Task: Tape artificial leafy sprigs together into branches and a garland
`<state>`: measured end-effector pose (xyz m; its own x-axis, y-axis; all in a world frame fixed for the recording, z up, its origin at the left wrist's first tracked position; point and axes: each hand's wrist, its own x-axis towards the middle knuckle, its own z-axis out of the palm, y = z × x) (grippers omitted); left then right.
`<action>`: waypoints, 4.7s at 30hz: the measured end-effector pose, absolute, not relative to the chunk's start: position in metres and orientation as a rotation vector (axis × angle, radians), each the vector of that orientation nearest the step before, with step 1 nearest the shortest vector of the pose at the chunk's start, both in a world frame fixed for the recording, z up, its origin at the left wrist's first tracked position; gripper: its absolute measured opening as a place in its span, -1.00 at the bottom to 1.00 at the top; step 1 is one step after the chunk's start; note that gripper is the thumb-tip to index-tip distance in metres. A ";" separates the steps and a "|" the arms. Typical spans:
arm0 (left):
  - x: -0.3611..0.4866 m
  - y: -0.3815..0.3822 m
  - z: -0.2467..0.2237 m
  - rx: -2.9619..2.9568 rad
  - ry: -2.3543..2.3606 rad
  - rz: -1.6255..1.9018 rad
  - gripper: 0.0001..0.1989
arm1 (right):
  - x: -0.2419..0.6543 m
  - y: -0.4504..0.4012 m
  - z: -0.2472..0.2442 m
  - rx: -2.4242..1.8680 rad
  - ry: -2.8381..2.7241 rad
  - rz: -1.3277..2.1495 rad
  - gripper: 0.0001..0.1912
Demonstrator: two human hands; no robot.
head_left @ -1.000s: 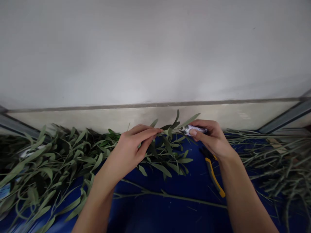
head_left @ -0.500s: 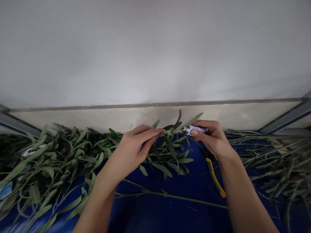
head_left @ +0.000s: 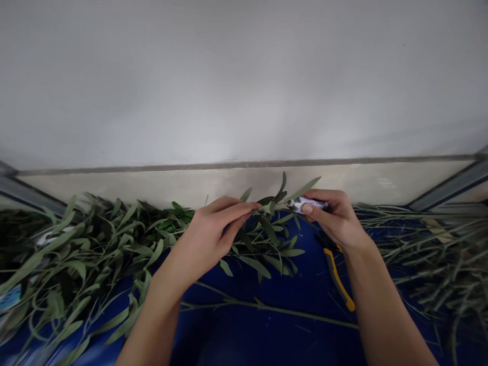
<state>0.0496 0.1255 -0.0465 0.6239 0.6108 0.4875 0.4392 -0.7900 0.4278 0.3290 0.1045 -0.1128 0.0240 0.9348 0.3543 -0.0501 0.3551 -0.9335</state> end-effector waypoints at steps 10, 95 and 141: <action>0.048 0.123 -0.045 2.565 0.855 0.890 -0.67 | 0.328 0.103 -0.107 -0.919 -1.349 0.963 -0.91; 0.037 0.135 -0.046 2.590 0.958 0.822 -0.76 | 0.358 0.116 -0.116 -1.952 -1.342 0.168 -0.78; 0.044 0.132 -0.044 2.547 0.959 0.824 -0.73 | 0.296 0.089 -0.055 -0.999 -1.269 0.500 -0.44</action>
<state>0.0443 0.1318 -0.0445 0.6131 0.6760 0.4089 0.5061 -0.7335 0.4537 0.2961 0.0893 -0.0551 0.2709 0.7903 0.5496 0.2027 0.5113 -0.8352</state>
